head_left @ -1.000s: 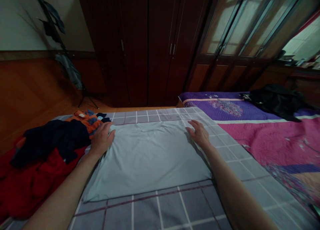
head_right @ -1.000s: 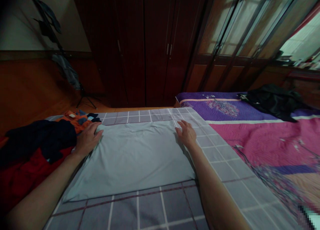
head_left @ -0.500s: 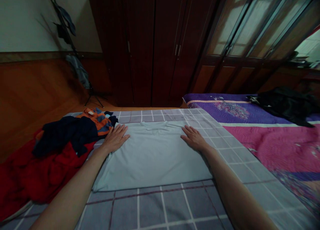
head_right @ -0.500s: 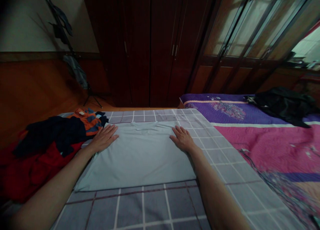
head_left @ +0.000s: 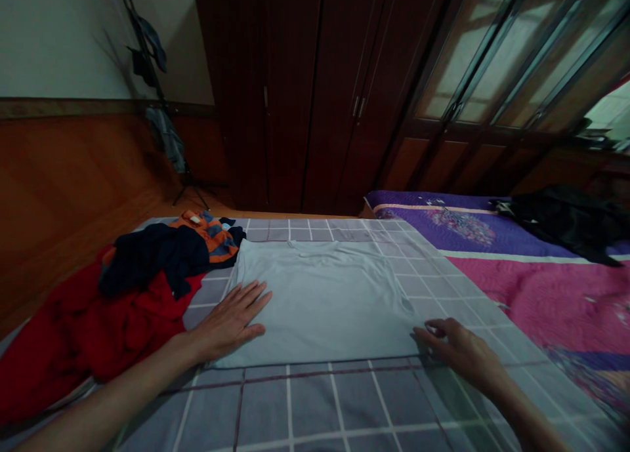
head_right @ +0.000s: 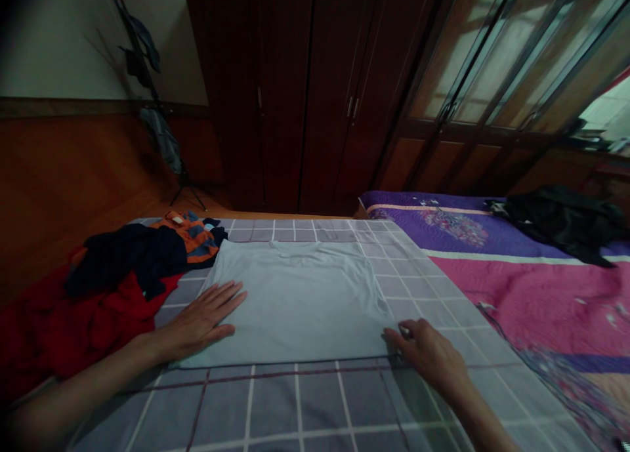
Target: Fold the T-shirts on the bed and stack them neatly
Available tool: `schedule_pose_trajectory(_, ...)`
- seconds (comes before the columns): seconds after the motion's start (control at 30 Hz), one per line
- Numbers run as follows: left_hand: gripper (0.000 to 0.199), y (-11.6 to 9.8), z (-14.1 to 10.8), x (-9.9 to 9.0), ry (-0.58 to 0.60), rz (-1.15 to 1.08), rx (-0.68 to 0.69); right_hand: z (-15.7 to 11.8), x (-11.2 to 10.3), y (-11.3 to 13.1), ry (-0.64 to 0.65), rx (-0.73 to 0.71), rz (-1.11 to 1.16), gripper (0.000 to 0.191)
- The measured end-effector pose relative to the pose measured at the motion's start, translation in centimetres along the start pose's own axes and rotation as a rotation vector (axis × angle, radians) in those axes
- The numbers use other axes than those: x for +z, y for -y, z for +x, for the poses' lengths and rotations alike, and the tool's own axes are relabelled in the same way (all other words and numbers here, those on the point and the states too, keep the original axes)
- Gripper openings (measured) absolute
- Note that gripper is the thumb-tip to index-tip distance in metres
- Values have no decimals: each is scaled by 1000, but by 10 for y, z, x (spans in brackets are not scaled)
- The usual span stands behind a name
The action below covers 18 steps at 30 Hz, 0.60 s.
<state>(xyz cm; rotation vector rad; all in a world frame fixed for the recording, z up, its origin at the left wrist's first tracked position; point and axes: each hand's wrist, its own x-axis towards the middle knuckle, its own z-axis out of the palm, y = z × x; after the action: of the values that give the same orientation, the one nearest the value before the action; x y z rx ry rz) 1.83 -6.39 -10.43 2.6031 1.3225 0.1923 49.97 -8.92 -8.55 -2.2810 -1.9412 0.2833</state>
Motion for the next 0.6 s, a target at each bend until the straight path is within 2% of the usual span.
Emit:
schedule_pose_trajectory(0.1,62,0,-15,3,4,8,31,-17,4,0,-26,76,5,41)
schedule_pose_trajectory(0.23,58,-2,-28,7,-73,-37,75,-14,2,3,37,201,114,31)
schedule_pose_trajectory(0.3,56,-1,-33,9,-159,-83,67,-13,0,7,25,248,357,28)
schedule_pose_trajectory(0.37,53,0,-35,10,-236,-137,61,-14,-1,13,-2,331,713,25)
schedule_pose_trajectory(0.47,48,-1,-37,8,-303,-217,57,-16,-5,24,58,514,1137,33)
schedule_pose_trajectory(0.53,46,-2,-36,7,-320,-262,54,-15,-8,30,143,596,1247,33)
schedule_pose_trajectory(0.6,45,-2,-36,6,-332,-309,48,-11,-8,32,212,639,1254,28)
